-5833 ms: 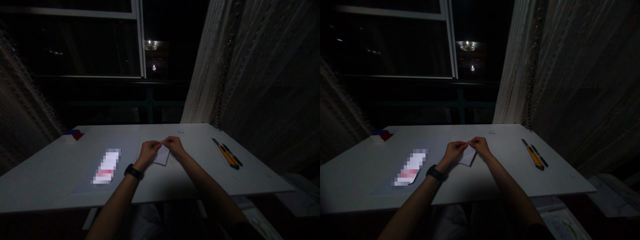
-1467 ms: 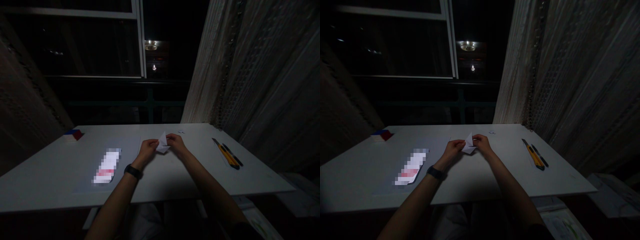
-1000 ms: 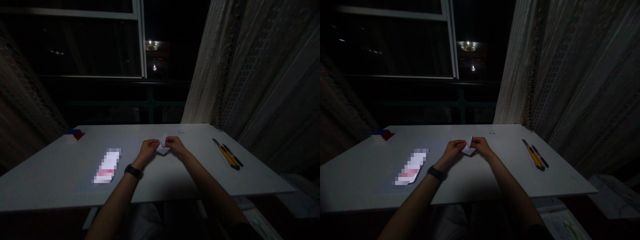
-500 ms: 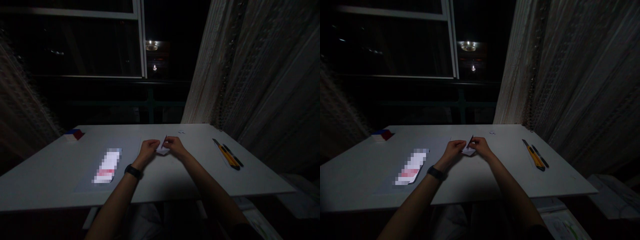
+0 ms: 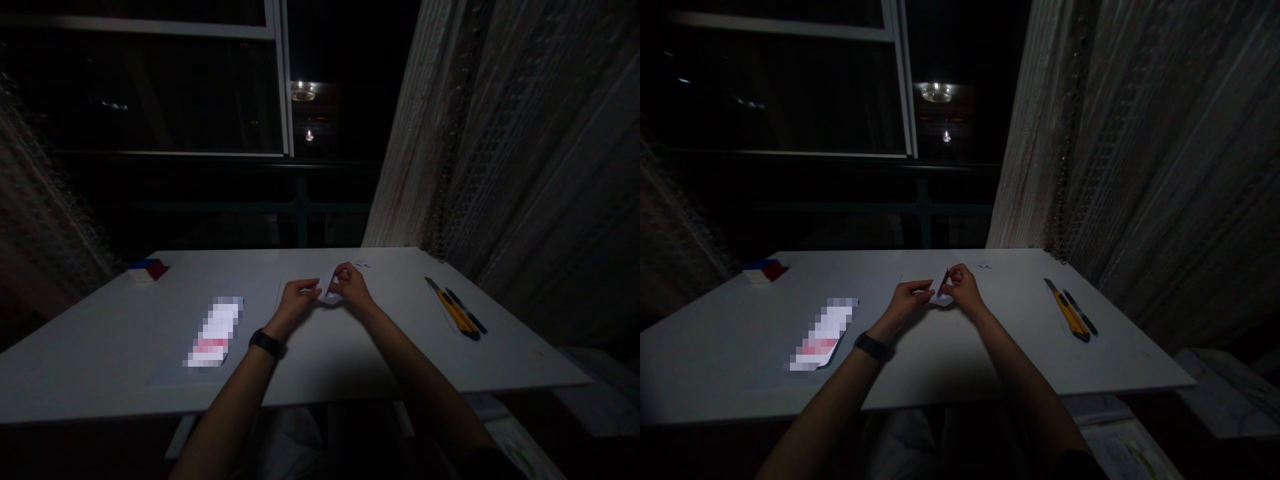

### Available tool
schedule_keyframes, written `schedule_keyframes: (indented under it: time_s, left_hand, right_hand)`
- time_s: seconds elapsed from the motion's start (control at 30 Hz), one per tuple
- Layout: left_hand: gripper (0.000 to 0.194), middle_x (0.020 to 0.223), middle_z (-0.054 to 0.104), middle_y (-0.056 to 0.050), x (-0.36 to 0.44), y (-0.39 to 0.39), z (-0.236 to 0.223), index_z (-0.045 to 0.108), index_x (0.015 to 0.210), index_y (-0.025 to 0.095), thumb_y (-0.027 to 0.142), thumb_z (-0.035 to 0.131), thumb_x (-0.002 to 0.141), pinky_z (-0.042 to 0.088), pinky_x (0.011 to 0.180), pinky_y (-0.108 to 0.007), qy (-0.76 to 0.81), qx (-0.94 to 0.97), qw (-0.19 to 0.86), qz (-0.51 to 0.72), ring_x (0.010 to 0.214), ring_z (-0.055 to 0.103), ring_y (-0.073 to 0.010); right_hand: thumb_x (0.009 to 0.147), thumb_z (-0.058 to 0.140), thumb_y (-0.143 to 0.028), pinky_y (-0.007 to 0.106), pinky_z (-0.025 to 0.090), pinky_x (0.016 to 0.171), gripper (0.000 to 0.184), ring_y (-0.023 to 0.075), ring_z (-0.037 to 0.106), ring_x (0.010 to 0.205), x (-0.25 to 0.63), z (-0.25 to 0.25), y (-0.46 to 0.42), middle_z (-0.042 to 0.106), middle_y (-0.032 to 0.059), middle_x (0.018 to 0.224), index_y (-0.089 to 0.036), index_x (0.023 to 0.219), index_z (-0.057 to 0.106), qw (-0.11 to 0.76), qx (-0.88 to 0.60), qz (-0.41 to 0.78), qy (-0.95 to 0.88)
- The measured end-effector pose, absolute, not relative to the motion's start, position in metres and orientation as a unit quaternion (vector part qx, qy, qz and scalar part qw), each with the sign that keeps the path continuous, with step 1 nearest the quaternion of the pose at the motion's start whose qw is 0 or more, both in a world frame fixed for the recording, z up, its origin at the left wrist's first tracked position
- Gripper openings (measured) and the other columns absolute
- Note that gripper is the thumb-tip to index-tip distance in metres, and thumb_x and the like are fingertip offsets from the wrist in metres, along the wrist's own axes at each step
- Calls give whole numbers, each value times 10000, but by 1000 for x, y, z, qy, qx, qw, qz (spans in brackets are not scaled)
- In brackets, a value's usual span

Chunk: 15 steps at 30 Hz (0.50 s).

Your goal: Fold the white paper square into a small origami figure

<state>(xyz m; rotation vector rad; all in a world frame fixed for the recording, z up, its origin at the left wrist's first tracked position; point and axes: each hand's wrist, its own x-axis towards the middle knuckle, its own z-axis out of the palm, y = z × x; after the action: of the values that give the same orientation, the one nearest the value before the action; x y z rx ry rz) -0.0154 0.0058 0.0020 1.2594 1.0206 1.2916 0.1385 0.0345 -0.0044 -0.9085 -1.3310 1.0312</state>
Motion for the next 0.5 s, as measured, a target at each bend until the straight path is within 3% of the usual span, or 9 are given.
schedule_keyframes:
  time_s: [0.33,0.5]
  left_hand:
    - [400,620,653,-54,-17,4,7,667,829,82,185,796,465,508,603,-298,422,484,571,512,565,607,-148]
    - [346,627,657,-58,-17,10,-2,673,820,90,189,774,504,507,569,-284,416,503,582,485,552,604,-144]
  right_hand:
    - [451,700,-125,238,440,491,622,121,567,503,155,4,28,595,-63,656,-239,1022,485,479,-361,600,-531]
    - [461,741,-147,248,444,543,532,133,583,578,155,3,28,633,-15,684,-183,972,597,426,-333,607,-582]
